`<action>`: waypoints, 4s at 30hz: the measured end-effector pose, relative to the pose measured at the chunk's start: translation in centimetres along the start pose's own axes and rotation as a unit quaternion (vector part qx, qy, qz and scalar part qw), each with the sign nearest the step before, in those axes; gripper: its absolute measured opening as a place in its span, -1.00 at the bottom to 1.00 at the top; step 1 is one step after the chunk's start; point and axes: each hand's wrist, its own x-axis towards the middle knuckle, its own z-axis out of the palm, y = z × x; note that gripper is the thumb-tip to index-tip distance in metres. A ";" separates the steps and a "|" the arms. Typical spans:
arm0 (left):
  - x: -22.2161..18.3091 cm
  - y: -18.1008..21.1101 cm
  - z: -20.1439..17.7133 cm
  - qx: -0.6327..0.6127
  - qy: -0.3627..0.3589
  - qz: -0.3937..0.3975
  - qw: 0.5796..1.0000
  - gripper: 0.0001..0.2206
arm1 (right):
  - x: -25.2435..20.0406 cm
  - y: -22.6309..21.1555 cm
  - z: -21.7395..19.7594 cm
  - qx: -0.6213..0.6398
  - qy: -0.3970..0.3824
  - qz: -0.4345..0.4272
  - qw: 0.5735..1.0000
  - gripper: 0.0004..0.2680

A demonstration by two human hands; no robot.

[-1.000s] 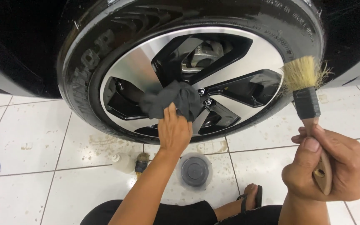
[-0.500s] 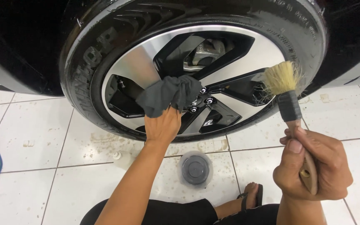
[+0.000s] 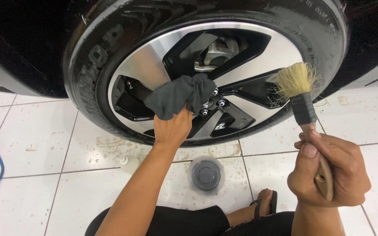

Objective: The person scrubs the car wheel rim and tire with a brush and wipes the surfaces with a cloth. They alternate between brushing the spokes and lug nuts and wiping down the rim and tire sidewall.

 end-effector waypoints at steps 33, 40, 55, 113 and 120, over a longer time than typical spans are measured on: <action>-6.4 0.1 1.0 -0.417 -0.093 -0.428 0.797 -0.58 | -0.7 0.3 1.5 0.009 -0.031 -0.030 0.999 -0.95; -13.0 -2.1 -0.6 -0.332 -0.082 -0.225 0.912 -0.80 | -1.0 1.1 0.7 0.015 -0.026 -0.016 0.999 -0.95; -7.9 -1.3 -0.5 -0.208 -0.002 -0.094 0.974 -0.87 | -0.6 -0.3 1.2 0.005 -0.052 -0.042 0.998 -0.95; -6.3 -8.6 -10.0 -0.639 -0.346 -0.442 0.525 -0.74 | -0.1 2.8 17.2 0.004 -0.257 -0.073 0.964 -0.83; -6.5 -9.7 -10.6 -0.676 -0.350 -0.376 0.529 -0.86 | 1.7 3.7 16.8 -0.175 -0.074 -0.092 0.977 -0.64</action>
